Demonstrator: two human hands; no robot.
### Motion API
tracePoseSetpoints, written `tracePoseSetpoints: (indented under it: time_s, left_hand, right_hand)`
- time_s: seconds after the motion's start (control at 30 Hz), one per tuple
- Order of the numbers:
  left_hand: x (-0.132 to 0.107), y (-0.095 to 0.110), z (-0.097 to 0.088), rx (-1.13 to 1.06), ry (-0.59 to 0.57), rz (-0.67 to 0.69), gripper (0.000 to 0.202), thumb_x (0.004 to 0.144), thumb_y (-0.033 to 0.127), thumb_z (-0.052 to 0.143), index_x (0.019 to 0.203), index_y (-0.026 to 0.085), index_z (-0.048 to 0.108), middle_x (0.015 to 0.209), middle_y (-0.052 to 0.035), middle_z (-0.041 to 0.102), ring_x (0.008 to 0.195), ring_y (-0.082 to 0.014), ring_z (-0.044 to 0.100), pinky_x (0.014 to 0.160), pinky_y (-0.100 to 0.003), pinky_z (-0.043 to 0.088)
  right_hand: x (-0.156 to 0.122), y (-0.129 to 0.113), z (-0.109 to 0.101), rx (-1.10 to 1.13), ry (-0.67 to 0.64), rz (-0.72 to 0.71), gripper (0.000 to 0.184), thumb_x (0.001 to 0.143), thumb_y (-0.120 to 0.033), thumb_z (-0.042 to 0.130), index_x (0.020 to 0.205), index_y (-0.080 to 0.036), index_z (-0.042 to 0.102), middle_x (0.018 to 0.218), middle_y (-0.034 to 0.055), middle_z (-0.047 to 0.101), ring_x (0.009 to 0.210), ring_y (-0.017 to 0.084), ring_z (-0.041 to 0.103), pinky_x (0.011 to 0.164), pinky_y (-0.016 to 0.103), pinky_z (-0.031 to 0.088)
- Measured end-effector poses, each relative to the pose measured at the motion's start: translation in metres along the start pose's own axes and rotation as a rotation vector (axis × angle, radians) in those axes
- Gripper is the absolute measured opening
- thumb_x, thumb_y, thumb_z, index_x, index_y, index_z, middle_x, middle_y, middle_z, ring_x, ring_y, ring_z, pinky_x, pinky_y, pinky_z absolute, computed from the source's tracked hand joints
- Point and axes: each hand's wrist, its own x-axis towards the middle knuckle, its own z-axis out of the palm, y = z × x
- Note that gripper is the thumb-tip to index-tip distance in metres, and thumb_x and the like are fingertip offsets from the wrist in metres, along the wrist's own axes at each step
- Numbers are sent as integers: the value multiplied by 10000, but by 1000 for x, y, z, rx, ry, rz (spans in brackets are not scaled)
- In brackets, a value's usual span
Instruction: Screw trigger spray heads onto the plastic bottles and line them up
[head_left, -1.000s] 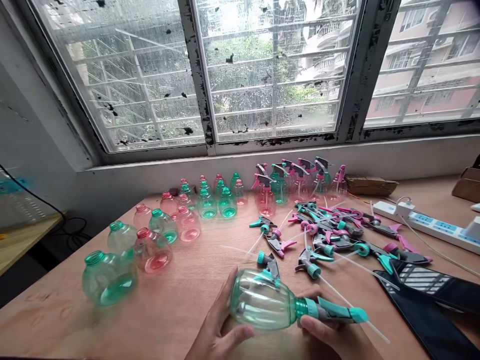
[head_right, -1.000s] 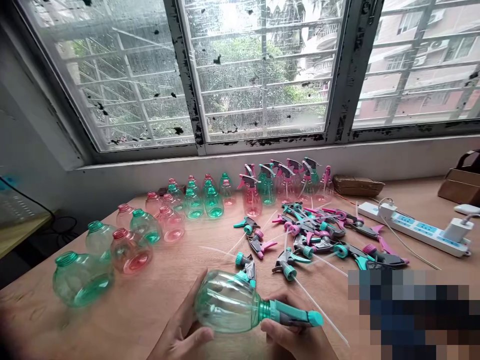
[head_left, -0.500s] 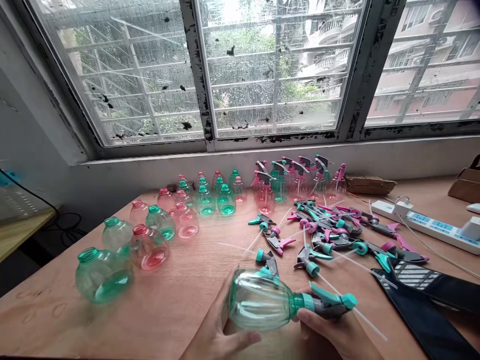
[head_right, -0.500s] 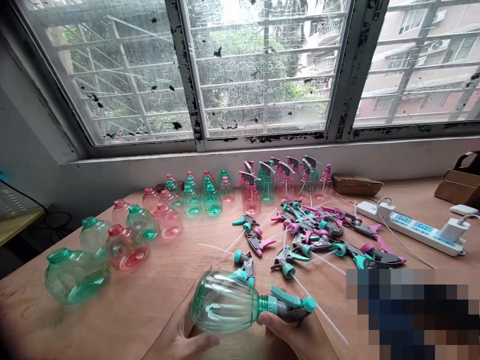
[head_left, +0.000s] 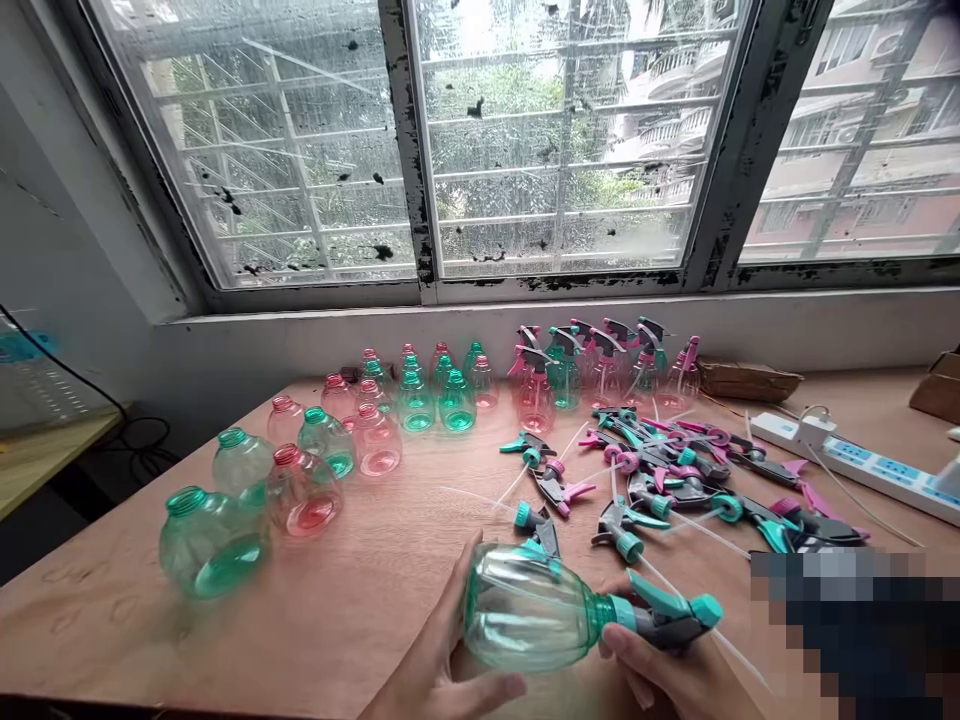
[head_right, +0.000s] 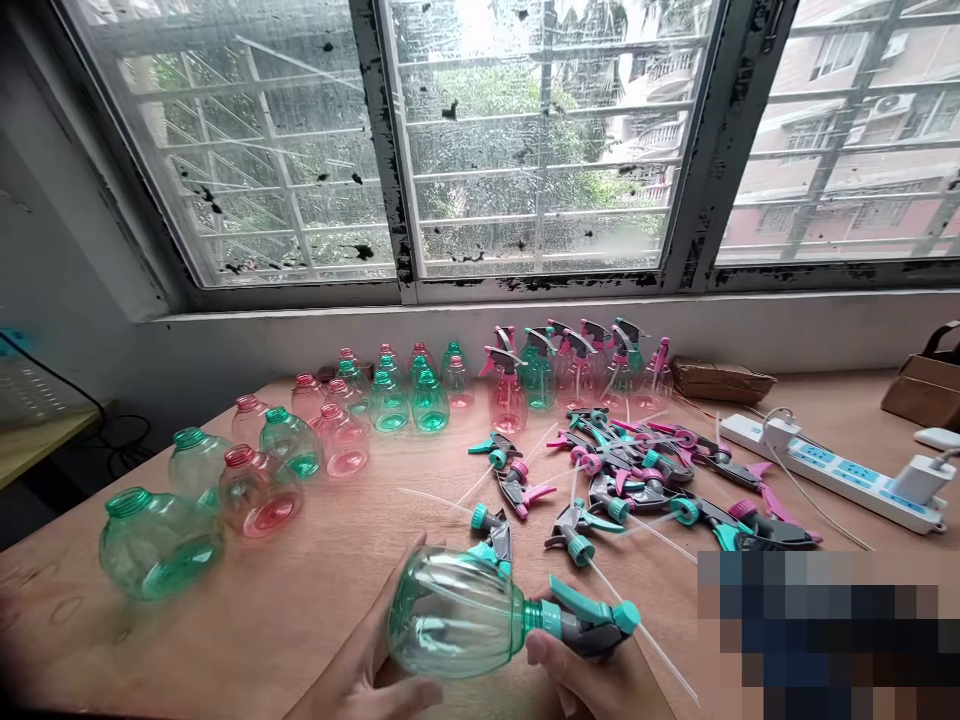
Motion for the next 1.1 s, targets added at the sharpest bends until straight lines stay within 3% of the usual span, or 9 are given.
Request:
tracePoseSetpoints:
  time_s: [0.07,0.17,0.23,0.33,0.57,0.67,0.77,0.97,1.1]
  left_hand:
    - [-1,-5,-1,39,11,9,1005,849,370,783,1600,361,115,1676,-28,305,1549,-284,242,1293,-427,64]
    - [-2,-10,-3,41,12,0,1162,791,384,834,1605,328,7,1699,-53,233,1554,-308,216,1290,-456,44]
    - [-1,-9,-3,-1,7,-7,1214,741,421,867,1612,279,33,1693,-87,244,1555,-332,202,1288,-472,65]
    - [1,-5,-2,-69,-28,-28,1053,780,449,828,1601,250,200,1650,-106,352,1537,-344,257,1279,-473,151]
    - [0,-7,-2,2,17,10,1121,762,360,862,1602,345,121,1664,-41,333,1549,-309,236,1289,-437,78]
    - [-3,-8,-3,-3,-9,3,1203,705,421,892,1601,343,93,1692,-32,260,1561,-309,195,1289,-425,64]
    - [-4,-7,-5,-13,-22,-4,1095,766,491,823,1603,292,145,1697,-68,238,1561,-319,190,1285,-451,91]
    - [-3,-4,-3,98,-12,32,986,867,366,762,1598,376,99,1696,-24,247,1553,-286,228,1288,-433,88]
    - [-3,-8,-4,92,11,21,1038,828,377,799,1601,359,106,1690,-38,260,1566,-298,173,1288,-455,38]
  right_hand:
    - [-1,-1,2,67,9,-1,523,715,-603,807,1028,-207,669,635,-13,679,442,96,425,455,239,276]
    - [-2,-4,6,96,28,16,515,658,-598,851,930,-193,687,560,-26,642,442,105,443,452,237,322]
    - [-3,-7,8,91,16,24,479,620,-594,874,811,-195,690,490,-49,574,443,114,452,444,237,349]
    - [-5,-9,9,62,-5,40,452,620,-601,868,692,-197,679,451,-45,549,443,129,482,422,236,353]
    - [-5,-9,8,147,40,41,548,652,-592,861,989,-199,682,617,-4,704,440,128,528,444,252,386]
    - [-3,-7,5,112,-32,3,469,705,-564,842,942,-197,671,549,-45,623,432,95,474,450,227,319]
    - [-1,-5,3,63,-99,-26,429,732,-555,824,896,-193,663,462,-92,485,412,72,376,439,221,219]
    - [-1,-5,3,97,21,15,563,684,-610,833,1009,-189,647,614,-21,662,432,86,409,446,236,265]
    - [-1,-2,4,96,30,10,576,667,-607,845,1014,-203,626,568,-42,635,425,89,405,442,228,248]
